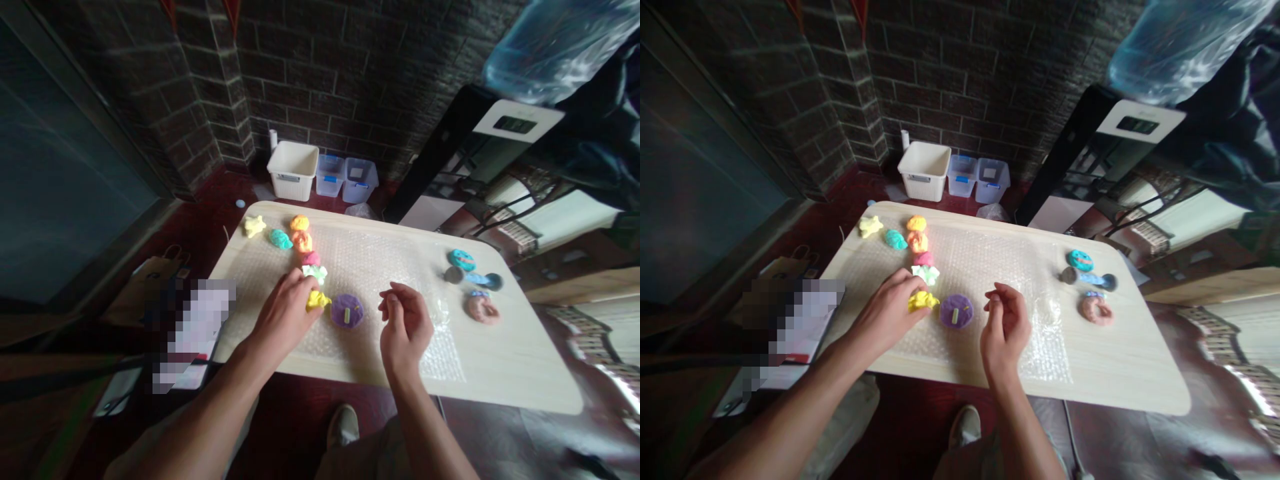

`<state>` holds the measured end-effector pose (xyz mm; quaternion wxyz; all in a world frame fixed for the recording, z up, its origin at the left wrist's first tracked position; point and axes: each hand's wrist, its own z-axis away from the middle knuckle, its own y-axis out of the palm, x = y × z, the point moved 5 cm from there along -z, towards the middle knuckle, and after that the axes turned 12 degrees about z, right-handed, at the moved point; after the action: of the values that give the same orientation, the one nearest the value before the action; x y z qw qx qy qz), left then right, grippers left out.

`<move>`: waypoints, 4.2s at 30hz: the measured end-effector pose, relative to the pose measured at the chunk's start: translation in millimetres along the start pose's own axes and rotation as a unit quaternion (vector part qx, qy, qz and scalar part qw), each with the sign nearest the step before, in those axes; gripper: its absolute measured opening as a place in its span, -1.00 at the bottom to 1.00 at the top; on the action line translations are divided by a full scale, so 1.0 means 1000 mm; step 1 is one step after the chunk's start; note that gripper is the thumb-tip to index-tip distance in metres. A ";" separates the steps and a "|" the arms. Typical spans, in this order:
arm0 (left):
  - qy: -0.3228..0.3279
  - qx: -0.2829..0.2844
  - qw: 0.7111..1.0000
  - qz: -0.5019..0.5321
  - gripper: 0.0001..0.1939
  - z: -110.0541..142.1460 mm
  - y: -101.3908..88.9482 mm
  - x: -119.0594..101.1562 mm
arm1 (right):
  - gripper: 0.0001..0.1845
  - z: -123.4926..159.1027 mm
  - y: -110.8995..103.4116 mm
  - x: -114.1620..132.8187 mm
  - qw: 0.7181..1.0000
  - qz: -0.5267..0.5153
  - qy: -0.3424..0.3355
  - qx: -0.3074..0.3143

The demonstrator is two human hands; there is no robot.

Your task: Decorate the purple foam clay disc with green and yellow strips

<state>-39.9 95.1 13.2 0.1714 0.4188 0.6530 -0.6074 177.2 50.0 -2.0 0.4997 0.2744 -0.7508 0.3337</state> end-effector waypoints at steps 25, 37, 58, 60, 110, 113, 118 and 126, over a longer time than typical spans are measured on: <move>-0.058 0.012 0.922 0.383 -0.81 -0.009 0.008 -0.017 | -0.75 -0.012 0.029 0.048 0.947 0.024 -0.128 0.292; -0.108 0.063 0.887 0.444 -0.77 -0.016 0.029 -0.032 | -0.81 -0.018 0.017 0.026 0.940 -0.087 0.021 0.330; -0.148 0.135 0.823 0.532 -0.79 -0.015 0.032 -0.030 | -0.89 -0.016 0.009 0.047 0.919 0.072 -0.137 0.363; -0.143 0.129 0.831 0.522 -0.78 -0.014 0.030 -0.030 | -0.90 -0.015 0.010 0.050 0.917 0.082 -0.152 0.360; -0.004 -0.016 1.000 0.010 -0.89 -0.007 0.008 -0.019 | -0.61 -0.028 0.010 0.021 0.958 -0.042 0.093 0.269; 0.008 -0.045 0.999 0.030 -0.88 -0.009 0.005 -0.022 | -0.69 -0.027 0.012 0.020 0.958 -0.039 0.073 0.275; 0.023 -0.047 0.997 0.059 -0.87 -0.010 0.003 -0.028 | -0.67 -0.024 0.016 0.019 0.954 -0.023 0.060 0.294; 0.017 -0.047 0.995 0.084 -0.85 -0.010 0.002 -0.031 | -0.67 -0.020 0.015 0.017 0.956 -0.029 0.052 0.286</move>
<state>-17.4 93.5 36.3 0.2304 0.4741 0.6457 -0.5525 171.1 73.5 16.4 0.4480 0.4101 -0.5890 0.5331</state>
